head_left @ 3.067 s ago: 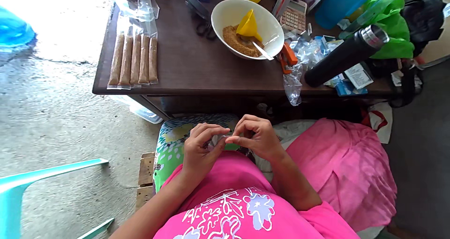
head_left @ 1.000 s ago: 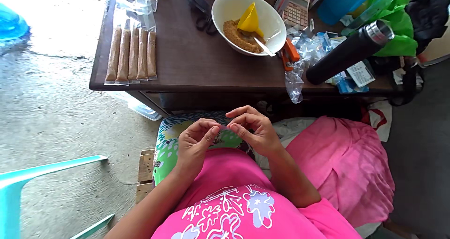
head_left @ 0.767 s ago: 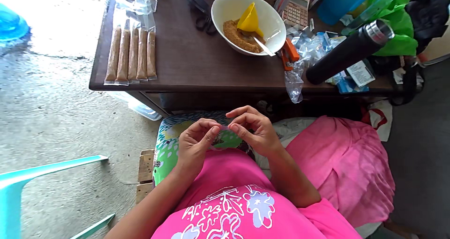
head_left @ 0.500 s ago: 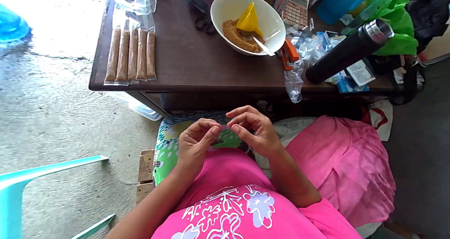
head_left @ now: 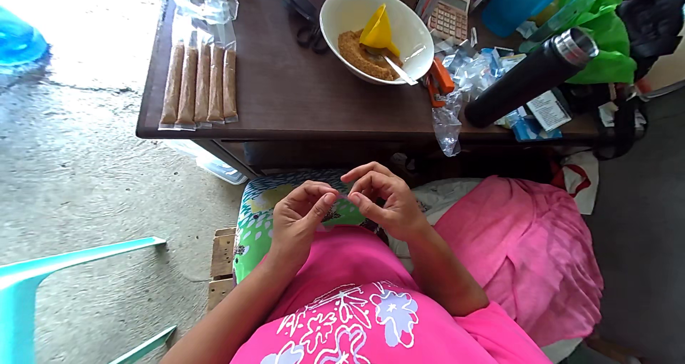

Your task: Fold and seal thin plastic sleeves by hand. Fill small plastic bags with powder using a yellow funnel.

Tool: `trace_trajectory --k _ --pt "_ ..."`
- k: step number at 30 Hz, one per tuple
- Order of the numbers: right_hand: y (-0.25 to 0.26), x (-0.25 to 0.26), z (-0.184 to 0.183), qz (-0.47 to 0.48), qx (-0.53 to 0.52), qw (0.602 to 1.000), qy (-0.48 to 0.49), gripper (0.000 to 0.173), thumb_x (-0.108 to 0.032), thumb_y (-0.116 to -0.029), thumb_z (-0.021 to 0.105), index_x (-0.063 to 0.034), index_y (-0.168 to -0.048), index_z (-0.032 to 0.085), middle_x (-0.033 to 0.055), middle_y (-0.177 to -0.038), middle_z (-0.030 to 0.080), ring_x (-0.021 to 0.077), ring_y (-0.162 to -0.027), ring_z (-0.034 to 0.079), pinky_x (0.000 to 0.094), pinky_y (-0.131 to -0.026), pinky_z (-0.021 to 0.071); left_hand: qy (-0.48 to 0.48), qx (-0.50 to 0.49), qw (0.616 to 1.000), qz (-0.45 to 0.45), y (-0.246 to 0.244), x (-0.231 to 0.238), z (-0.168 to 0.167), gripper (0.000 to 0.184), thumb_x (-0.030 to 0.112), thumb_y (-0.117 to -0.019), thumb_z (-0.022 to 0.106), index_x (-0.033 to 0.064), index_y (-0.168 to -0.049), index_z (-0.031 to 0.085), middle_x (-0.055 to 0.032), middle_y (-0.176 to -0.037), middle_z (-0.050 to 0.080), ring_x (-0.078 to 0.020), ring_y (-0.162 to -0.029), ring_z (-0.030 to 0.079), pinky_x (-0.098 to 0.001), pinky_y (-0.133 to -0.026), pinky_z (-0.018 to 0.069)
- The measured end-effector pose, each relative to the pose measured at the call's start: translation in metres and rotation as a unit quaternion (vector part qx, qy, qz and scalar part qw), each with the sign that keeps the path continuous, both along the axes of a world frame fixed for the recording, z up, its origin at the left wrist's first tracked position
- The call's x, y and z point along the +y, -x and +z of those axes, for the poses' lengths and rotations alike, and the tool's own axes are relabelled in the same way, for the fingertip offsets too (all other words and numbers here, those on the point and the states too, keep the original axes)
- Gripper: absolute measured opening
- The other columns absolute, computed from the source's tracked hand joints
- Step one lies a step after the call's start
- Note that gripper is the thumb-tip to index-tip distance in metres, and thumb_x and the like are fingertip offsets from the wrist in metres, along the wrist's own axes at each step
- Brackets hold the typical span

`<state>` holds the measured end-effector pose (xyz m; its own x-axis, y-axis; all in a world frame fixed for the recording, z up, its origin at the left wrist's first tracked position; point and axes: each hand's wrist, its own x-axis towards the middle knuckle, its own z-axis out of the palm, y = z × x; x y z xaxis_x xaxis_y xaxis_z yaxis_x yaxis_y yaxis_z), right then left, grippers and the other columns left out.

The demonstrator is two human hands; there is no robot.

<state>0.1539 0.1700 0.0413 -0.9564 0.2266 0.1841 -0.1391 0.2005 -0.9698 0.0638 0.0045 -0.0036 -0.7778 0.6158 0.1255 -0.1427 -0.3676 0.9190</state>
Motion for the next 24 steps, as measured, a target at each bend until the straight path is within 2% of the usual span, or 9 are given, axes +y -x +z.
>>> trace_trajectory --k 3,6,7,8,10,11,15,17,24 --pt "0.001 -0.001 0.0 -0.003 0.006 1.0 -0.016 0.008 -0.007 -0.0939 0.063 -0.0008 -0.09 0.065 0.006 -0.114 0.064 -0.0009 -0.076 0.058 0.0147 -0.063 0.0514 0.023 0.024 0.999 0.027 -0.001 0.001 0.0 0.009 0.022 -0.0957 0.072 0.0193 -0.103 0.075 0.0069 -0.106 0.072 -0.0061 -0.098 0.068 -0.0242 -0.088 0.0576" --pt "0.001 -0.004 -0.001 -0.035 0.011 0.999 -0.019 0.009 -0.009 -0.096 0.062 -0.0018 -0.092 0.066 0.0049 -0.113 0.063 -0.0005 -0.075 0.058 0.0148 -0.063 0.0517 0.108 0.175 0.97 0.132 0.0 -0.003 -0.003 0.041 0.031 -0.0977 0.069 0.0122 -0.133 0.058 0.0018 -0.136 0.058 -0.0098 -0.125 0.056 -0.032 -0.105 0.048" --pt "0.001 -0.006 -0.002 -0.049 0.012 0.999 -0.013 0.008 -0.009 -0.0962 0.063 -0.0024 -0.093 0.066 0.0043 -0.113 0.063 -0.0008 -0.075 0.058 0.0144 -0.063 0.0512 0.118 0.226 0.952 0.168 0.002 -0.004 -0.003 0.039 0.033 -0.0976 0.07 0.0147 -0.13 0.058 0.0031 -0.136 0.056 -0.01 -0.129 0.052 -0.0332 -0.109 0.0445" --pt "0.002 -0.008 -0.003 -0.061 0.014 0.998 -0.008 0.007 -0.008 -0.0961 0.063 -0.0026 -0.094 0.067 0.0041 -0.113 0.063 -0.0009 -0.075 0.057 0.0141 -0.063 0.0511 0.122 0.264 0.937 0.194 0.003 -0.004 0.0 0.029 0.034 -0.0971 0.07 0.02 -0.121 0.061 0.0075 -0.128 0.057 -0.0074 -0.126 0.051 -0.031 -0.108 0.044" --pt "0.002 -0.012 -0.006 -0.081 0.013 0.997 -0.012 0.007 -0.008 -0.0959 0.063 -0.0019 -0.095 0.067 0.0049 -0.113 0.062 -0.0006 -0.074 0.057 0.0142 -0.062 0.0512 0.116 0.285 0.932 0.19 0.003 -0.003 0.004 0.01 0.034 -0.0966 0.071 0.0248 -0.101 0.068 0.0123 -0.108 0.062 -0.0044 -0.112 0.056 -0.0281 -0.1 0.0455" --pt "0.003 -0.014 -0.007 -0.087 0.012 0.996 -0.02 0.008 -0.008 -0.096 0.064 -0.0014 -0.095 0.068 0.0055 -0.113 0.062 -0.0003 -0.073 0.057 0.0145 -0.062 0.0515 0.115 0.277 0.939 0.168 0.002 -0.003 0.005 0.008 0.032 -0.0967 0.071 0.0237 -0.096 0.071 0.012 -0.102 0.065 -0.0046 -0.107 0.058 -0.029 -0.097 0.0454" --pt "0.004 -0.022 -0.008 -0.096 0.007 0.994 -0.059 0.009 -0.009 -0.0956 0.066 -0.0009 -0.095 0.07 0.0066 -0.114 0.064 0.0008 -0.075 0.059 0.0156 -0.064 0.0531 0.104 0.203 0.969 0.097 0.001 -0.001 0.002 0.008 0.026 -0.096 0.071 0.0184 -0.096 0.074 0.0101 -0.098 0.068 -0.003 -0.095 0.065 -0.0212 -0.085 0.0554" --pt "0.004 -0.024 -0.009 -0.107 0.019 0.991 -0.08 0.01 -0.009 -0.0955 0.067 -0.0001 -0.095 0.071 0.0074 -0.113 0.064 0.001 -0.074 0.059 0.0153 -0.063 0.0531 0.096 0.18 0.975 0.083 0.001 -0.001 0.002 0.008 0.025 -0.0956 0.071 0.0173 -0.097 0.074 0.0095 -0.098 0.068 -0.0027 -0.092 0.066 -0.0197 -0.081 0.0565" --pt "0.007 -0.029 -0.022 -0.153 0.069 0.956 -0.241 0.014 -0.013 -0.097 0.067 -0.0006 -0.095 0.073 0.0106 -0.116 0.068 0.005 -0.07 0.061 0.0195 -0.059 0.0533 0.123 0.136 0.98 0.082 0.003 -0.002 0.005 0.007 0.019 -0.0907 0.075 0.014 -0.094 0.077 0.0074 -0.094 0.071 -0.0036 -0.089 0.068 -0.0207 -0.081 0.0576"
